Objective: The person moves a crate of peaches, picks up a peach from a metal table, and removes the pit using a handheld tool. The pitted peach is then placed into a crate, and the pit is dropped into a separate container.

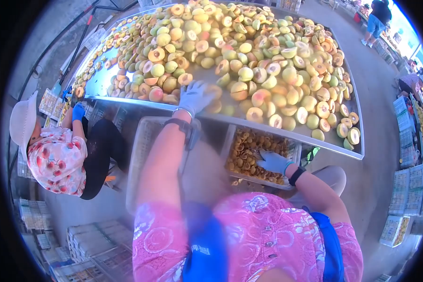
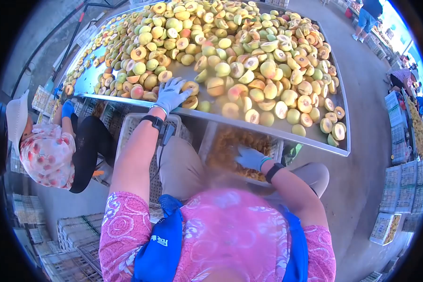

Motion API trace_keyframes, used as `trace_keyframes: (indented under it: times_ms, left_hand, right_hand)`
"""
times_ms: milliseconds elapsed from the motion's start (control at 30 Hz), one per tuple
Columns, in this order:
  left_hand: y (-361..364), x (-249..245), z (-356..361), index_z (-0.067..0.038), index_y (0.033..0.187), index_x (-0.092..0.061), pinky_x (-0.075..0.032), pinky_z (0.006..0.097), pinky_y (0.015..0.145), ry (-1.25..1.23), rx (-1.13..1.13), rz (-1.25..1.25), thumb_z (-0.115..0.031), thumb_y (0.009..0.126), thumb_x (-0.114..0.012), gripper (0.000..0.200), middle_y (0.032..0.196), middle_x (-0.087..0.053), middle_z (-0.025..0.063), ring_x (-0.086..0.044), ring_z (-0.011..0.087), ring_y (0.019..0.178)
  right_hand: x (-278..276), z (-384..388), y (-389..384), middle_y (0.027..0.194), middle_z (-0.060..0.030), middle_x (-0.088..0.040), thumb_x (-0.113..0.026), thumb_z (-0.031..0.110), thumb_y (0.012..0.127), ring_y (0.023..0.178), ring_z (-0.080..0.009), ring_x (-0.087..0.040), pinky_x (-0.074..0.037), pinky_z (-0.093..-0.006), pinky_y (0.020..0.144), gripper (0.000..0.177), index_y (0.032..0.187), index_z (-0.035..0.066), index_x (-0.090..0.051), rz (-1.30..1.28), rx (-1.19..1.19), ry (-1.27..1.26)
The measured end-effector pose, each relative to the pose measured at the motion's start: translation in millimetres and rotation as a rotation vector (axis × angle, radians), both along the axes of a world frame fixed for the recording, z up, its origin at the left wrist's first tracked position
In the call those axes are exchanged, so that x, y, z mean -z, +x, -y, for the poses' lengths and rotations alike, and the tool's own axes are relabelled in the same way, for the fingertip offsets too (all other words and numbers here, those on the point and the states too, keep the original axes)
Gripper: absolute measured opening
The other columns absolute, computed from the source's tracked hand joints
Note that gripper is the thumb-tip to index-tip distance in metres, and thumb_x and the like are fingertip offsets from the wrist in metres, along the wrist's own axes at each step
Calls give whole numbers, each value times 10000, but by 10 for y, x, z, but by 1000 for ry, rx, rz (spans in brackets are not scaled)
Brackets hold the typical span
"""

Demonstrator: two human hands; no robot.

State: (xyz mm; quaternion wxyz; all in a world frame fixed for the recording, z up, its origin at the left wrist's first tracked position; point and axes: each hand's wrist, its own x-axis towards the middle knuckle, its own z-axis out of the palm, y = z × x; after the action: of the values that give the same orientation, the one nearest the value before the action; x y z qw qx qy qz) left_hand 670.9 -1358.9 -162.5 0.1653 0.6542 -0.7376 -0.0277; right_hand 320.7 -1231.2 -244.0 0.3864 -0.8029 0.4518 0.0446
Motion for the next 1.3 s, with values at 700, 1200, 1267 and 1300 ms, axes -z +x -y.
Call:
trace_keyframes:
  times_ms: [700,1200,1267,1300]
  left_hand:
    - [-1420,-305,-1198,17,1167,-552,-539,306,807,314,274,-2205,-82,832,-632,359,1038,-631,164,-629,225,935]
    - [-2023,-54,-1465,-4,1250,-462,-546,389,859,94,311,-1766,-152,956,-495,331,1120,-585,155,-618,257,980]
    - [-2050,-155,-1537,10,1279,-417,-565,326,824,68,295,-1730,7,889,-611,436,1086,-574,132,-612,203,968]
    - [-2055,-167,-1558,10,1301,-401,-560,337,838,126,310,-1858,-19,910,-586,434,1113,-566,143,-611,220,987]
  right_hand:
    - [-1405,-469,111,750,3,-504,-469,240,995,555,-60,-476,-433,-212,461,391,1352,83,-437,695,490,51]
    - [-1194,-742,121,718,4,-491,-480,287,1002,491,-68,-479,-404,-217,404,186,1017,102,-465,861,614,128]
    - [-1215,-756,95,707,0,-498,-485,278,1000,478,-72,-480,-393,-221,394,184,1026,97,-464,894,661,164]
    - [-1236,-768,88,707,0,-498,-485,278,1000,478,-72,-480,-393,-221,394,184,1026,97,-464,896,664,166]
